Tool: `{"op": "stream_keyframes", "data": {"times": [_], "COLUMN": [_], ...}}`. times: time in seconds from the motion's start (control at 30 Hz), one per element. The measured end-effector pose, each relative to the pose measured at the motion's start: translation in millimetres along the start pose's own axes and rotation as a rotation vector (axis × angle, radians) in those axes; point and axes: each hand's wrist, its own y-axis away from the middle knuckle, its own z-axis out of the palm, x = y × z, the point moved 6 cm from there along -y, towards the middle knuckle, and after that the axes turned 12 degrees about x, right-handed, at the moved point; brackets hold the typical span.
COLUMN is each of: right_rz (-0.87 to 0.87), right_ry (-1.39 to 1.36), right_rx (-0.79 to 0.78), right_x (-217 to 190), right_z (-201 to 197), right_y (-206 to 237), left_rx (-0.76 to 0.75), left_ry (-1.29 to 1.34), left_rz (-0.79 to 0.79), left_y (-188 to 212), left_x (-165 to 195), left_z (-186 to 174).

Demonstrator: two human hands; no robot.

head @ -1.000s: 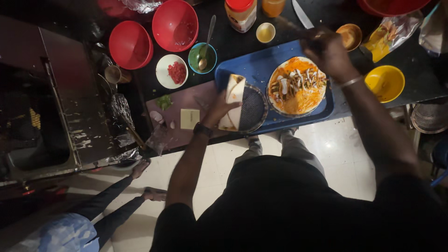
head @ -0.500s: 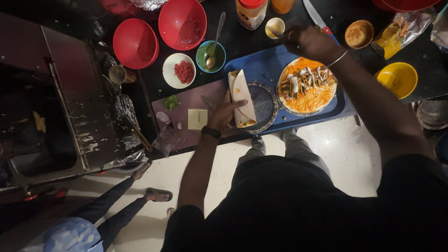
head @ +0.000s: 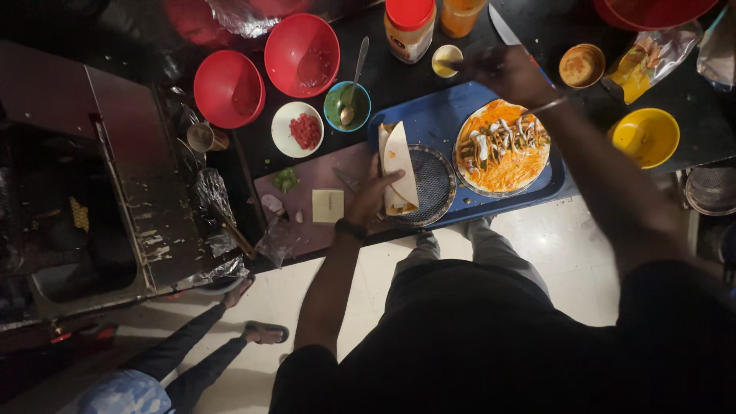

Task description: The person retrieves a packet of mayonnaise from a shelf and squeezes it onto two pizza bases on a tray. They then place a slice of cheese on each pizza, fold the bases into wraps, and brush the edges with oil using a pastry brush.

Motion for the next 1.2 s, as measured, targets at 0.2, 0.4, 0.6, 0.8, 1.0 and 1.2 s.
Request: {"op": "stream_keyframes", "data": {"times": [0.2,0.4,0.6,0.8,1.0,1.2], "right_rz": [0.705,0.702,0.609,0.542,0.365,0.043], "right_ry": [-0.98,-1.529,-1.486,-1.385,-0.918,-0.385], "right_rx": [0.497,0.66,0.765,1.13,1.502,1.618], "right_x": [58,39,1,-25,-96,-160], "right_z": [-27,-89,-200,-354,-599,-849], "right_y": [67,168,324,534,765,896], "left_rx": [0.048,-0.122,-0.356,-0.74,-0.922,-0.989], "left_ry": [0.119,0.123,0.018,-0.071,-0.144,-0.277], "left_rz": [-0.079,0.015,0.038,-0.094,-0.276,-0.387], "left_y": [12,17,47,140,260,327], "left_x": [-2,-3,-46,-155,-298,-359], "left_z": [18,88,261,518,743,870]}}
